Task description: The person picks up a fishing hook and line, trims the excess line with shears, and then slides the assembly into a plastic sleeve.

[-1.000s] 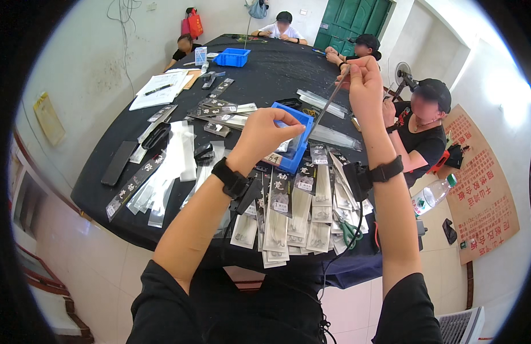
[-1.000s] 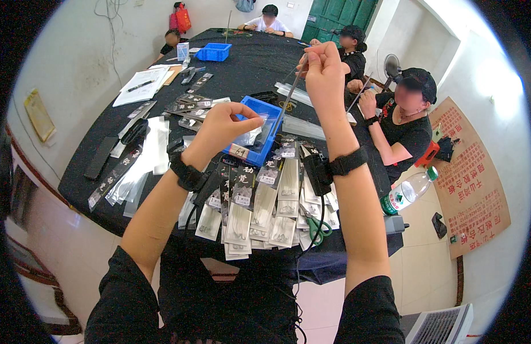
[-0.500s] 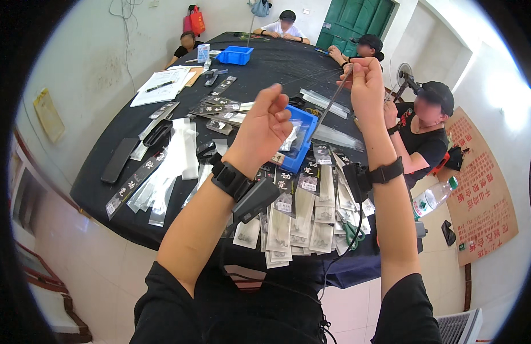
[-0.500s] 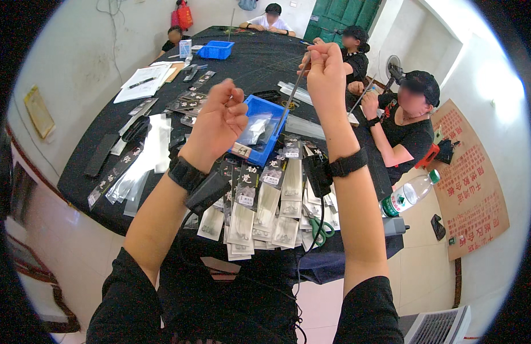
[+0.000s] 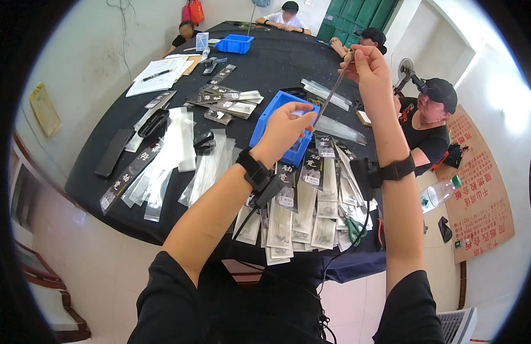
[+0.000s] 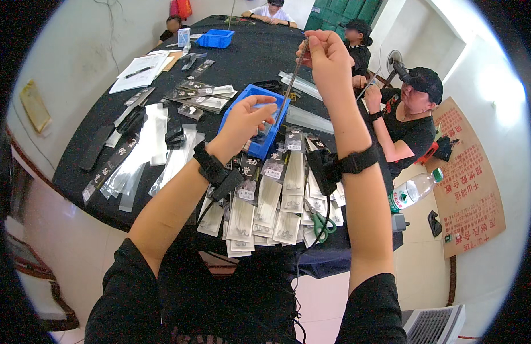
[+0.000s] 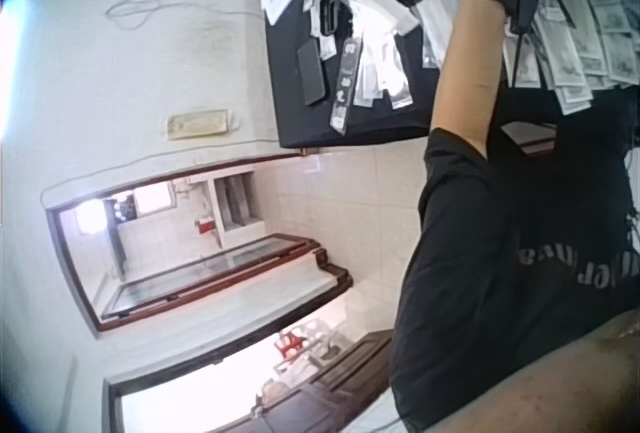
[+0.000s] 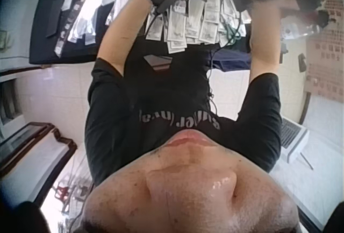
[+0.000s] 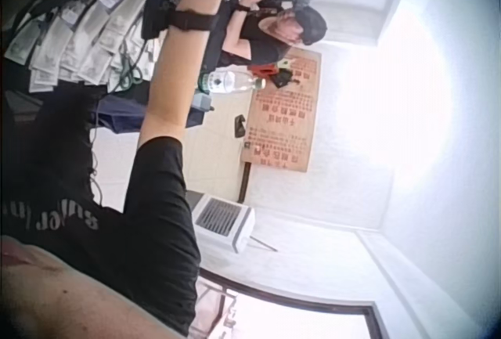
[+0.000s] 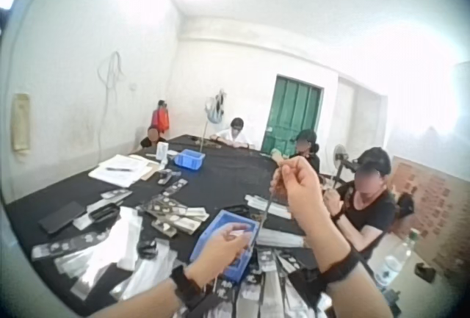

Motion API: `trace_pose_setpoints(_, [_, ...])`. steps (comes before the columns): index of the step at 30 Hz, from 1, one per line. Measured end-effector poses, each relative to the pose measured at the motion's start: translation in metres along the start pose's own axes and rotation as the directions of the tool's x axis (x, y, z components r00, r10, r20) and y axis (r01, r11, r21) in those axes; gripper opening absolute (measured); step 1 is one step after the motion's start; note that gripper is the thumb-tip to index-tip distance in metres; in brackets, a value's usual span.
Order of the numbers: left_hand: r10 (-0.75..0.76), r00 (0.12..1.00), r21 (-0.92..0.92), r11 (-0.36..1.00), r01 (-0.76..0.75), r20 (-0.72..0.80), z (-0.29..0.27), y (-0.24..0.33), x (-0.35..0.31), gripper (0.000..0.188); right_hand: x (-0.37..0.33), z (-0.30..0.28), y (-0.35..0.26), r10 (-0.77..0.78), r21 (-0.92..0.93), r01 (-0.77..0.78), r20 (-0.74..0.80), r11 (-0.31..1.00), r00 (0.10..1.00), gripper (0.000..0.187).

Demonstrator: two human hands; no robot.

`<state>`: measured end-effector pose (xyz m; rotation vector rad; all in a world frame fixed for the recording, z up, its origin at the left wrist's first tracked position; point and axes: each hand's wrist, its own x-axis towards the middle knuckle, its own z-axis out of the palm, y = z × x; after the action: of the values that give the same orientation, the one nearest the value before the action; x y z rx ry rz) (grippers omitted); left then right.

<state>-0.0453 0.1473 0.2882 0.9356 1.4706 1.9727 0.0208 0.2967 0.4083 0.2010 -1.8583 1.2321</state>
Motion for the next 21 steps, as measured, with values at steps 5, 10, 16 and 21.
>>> trace_pose_setpoints(5, [0.034, 0.999, -0.029, 0.999, -0.034, 0.01, -0.002, -0.012, 0.005, 0.036, 0.0, -0.011, 0.0, 0.216, 0.158, -0.227, 0.085, 0.961, 0.973, 0.03])
trace_pose_setpoints(10, [0.076, 0.994, -0.085, 0.994, -0.069, 0.076, -0.003, -0.021, 0.011, 0.039, -0.008, -0.015, -0.002, 0.276, 0.149, -0.279, 0.044, 0.949, 0.96, 0.039])
trace_pose_setpoints(16, [0.087, 0.991, -0.152, 0.986, -0.071, 0.101, -0.003, -0.024, 0.011, 0.041, -0.032, 0.025, -0.051, -0.224, -0.422, 0.181, -0.054, 0.888, 0.973, 0.022])
trace_pose_setpoints(21, [0.06, 0.983, -0.261, 0.965, -0.013, 0.174, -0.005, -0.029, 0.01, 0.04, -0.037, 0.096, -0.078, -0.079, -0.319, 0.299, 0.554, 0.899, 0.829, 0.012])
